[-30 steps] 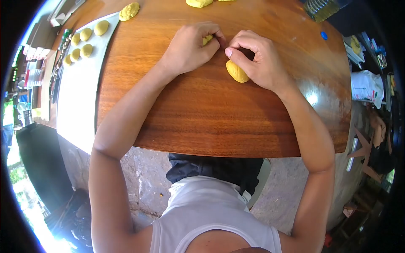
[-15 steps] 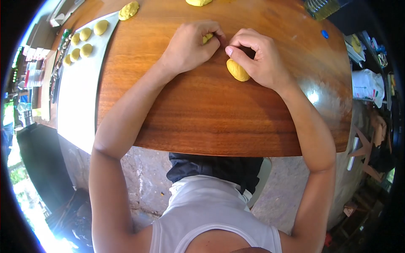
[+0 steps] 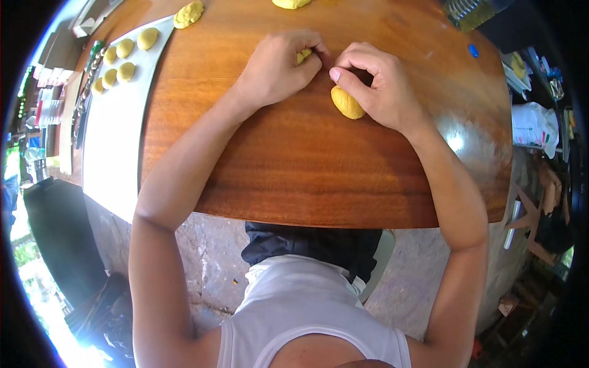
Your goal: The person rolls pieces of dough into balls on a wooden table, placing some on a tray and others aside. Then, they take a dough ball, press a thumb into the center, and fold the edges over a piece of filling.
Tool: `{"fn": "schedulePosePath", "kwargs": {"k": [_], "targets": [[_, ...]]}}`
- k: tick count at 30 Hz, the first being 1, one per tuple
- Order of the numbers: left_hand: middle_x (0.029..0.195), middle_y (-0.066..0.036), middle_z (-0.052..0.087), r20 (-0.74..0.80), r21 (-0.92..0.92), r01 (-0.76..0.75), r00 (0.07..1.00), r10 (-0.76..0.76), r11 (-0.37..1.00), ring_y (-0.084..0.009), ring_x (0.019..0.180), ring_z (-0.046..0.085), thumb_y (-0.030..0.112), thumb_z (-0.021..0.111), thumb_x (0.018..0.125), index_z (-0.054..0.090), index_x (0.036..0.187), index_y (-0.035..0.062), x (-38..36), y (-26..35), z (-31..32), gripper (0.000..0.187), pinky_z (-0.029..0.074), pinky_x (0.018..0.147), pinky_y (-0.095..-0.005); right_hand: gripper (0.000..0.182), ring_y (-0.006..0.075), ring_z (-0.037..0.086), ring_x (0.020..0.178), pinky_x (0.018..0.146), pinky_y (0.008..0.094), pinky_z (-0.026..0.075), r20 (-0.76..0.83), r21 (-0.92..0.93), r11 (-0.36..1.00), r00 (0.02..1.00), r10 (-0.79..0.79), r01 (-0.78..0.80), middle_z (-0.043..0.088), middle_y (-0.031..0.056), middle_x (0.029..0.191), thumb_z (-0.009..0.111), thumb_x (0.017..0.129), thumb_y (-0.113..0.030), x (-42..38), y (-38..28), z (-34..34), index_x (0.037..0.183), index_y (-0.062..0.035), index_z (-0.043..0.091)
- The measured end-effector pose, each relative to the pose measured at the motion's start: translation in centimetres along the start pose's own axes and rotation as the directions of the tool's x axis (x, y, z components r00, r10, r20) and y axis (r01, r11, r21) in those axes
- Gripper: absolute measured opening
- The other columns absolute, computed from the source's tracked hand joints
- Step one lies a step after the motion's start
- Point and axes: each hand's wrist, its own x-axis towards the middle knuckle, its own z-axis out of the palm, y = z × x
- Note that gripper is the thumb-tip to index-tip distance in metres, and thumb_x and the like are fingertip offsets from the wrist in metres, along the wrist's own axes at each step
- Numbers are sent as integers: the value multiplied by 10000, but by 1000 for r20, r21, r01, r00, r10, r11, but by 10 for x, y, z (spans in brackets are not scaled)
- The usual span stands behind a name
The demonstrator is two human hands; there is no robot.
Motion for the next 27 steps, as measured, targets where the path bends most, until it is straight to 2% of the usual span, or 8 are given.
{"fn": "schedulePosePath", "kwargs": {"k": [10, 13, 15, 18, 25, 27], "targets": [[944, -132, 767, -5, 10, -17, 1000, 18, 1000, -234, 913, 737, 44, 632, 911, 729, 1003, -3, 1, -4, 2, 142, 549, 849, -356, 213, 273, 624, 797, 736, 379, 500, -6, 15, 1000, 1000, -13, 14, 681, 124, 834, 752, 933, -149, 0, 3, 1, 838, 25, 674], [942, -132, 765, -11, 8, -39, 999, 39, 999, -241, 908, 735, 49, 635, 912, 728, 1000, -2, 1, -3, 1, 138, 549, 848, -358, 209, 265, 624, 797, 739, 378, 500, 14, 11, 999, 999, 42, -42, 684, 120, 834, 753, 936, -152, 0, 2, 0, 843, 22, 681], [944, -132, 763, -4, 16, -20, 1000, 20, 1000, -247, 904, 736, 55, 636, 915, 729, 1000, 0, 1, -2, 1, 137, 550, 845, -363, 210, 249, 626, 801, 727, 373, 499, 0, 5, 1000, 1000, -19, 19, 687, 114, 835, 755, 938, -155, 0, 5, 1, 848, 21, 685], [943, -129, 766, -4, 19, -29, 1000, 30, 999, -242, 901, 739, 64, 636, 918, 731, 1004, 3, 1, -2, 1, 141, 553, 844, -362, 206, 245, 628, 796, 725, 372, 500, 0, 4, 1000, 1000, -15, 15, 686, 116, 832, 756, 937, -151, -1, 4, 1, 850, 23, 686], [941, -131, 774, -6, 28, -17, 1000, 17, 999, -241, 909, 744, 55, 625, 932, 732, 1017, 3, 1, -4, 2, 146, 556, 859, -359, 192, 262, 626, 778, 728, 375, 499, -11, 49, 999, 1000, 21, -20, 681, 127, 826, 752, 932, -138, -1, 4, 3, 850, 23, 686], [947, -125, 772, 7, 3, -15, 1000, 15, 1000, -227, 913, 735, 47, 619, 938, 724, 1026, -3, 1, -4, 2, 146, 552, 877, -352, 199, 266, 624, 769, 707, 379, 490, -21, 33, 998, 998, -54, 54, 671, 132, 815, 748, 930, -144, 0, 5, 3, 848, 25, 681]]}}
